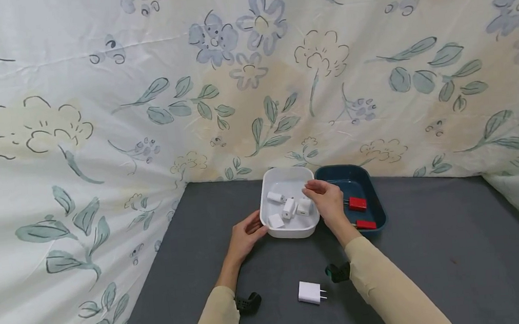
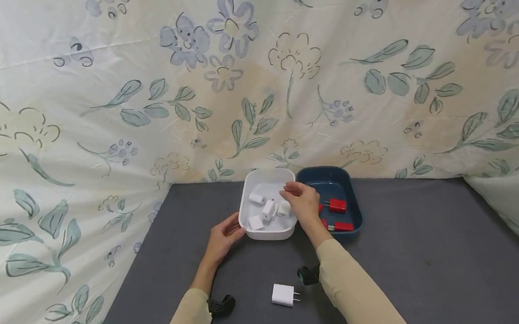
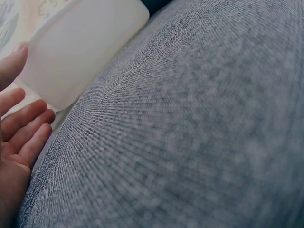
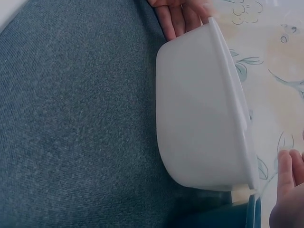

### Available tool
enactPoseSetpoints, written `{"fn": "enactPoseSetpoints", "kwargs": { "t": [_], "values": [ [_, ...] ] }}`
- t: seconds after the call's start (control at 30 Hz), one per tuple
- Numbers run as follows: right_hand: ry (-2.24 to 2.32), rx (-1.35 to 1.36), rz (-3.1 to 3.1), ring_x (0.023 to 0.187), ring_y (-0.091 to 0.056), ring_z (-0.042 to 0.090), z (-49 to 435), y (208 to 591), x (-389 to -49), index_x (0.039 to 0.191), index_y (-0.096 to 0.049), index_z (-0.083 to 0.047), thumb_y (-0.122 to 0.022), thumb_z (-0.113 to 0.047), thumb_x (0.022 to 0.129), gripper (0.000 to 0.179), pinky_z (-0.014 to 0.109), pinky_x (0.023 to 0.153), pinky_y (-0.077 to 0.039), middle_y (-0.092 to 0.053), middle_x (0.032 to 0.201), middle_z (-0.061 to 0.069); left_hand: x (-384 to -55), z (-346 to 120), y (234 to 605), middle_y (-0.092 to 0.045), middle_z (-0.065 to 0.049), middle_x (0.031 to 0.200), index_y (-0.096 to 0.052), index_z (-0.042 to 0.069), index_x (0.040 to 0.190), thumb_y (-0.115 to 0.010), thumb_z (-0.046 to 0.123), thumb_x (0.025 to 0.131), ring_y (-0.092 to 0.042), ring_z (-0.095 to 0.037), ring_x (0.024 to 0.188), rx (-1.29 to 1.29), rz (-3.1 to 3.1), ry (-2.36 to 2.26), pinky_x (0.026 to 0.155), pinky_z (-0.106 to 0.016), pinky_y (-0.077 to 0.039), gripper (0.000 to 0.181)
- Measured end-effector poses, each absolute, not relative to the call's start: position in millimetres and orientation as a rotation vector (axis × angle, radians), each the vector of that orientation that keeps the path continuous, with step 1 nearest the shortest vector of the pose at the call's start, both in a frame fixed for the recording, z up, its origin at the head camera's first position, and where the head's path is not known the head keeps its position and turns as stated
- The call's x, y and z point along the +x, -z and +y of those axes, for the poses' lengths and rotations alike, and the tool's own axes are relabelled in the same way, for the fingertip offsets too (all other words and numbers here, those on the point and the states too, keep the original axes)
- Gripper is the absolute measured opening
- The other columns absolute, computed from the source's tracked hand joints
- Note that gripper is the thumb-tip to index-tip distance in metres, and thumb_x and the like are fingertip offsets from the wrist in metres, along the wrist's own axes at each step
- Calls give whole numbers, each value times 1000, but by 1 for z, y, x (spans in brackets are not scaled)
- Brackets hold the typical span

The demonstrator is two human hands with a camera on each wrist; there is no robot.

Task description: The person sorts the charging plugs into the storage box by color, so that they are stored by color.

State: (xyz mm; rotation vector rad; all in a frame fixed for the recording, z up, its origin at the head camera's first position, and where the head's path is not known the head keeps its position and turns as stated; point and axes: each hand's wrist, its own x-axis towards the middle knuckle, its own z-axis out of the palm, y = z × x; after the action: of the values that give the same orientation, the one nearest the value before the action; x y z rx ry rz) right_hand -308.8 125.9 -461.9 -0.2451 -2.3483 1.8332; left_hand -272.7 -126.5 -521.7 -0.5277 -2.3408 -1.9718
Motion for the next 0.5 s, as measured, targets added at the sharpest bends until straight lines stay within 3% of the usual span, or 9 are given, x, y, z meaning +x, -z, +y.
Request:
{"fn": "enactPoseSetpoints", "kwargs": {
  "t": [0.5],
  "values": [
    [-1818,-176,-2395,100,-61,14,132,469,-303,108,-66,-22,-72,-31,80,31,34,92,-51,-68,106,0,-272,-126,522,-54,-24,127,-47,-2,132,-70,17,82,-55,-31,116,-511,-2351,1929,97,-45,-45,58]
  ]
}}
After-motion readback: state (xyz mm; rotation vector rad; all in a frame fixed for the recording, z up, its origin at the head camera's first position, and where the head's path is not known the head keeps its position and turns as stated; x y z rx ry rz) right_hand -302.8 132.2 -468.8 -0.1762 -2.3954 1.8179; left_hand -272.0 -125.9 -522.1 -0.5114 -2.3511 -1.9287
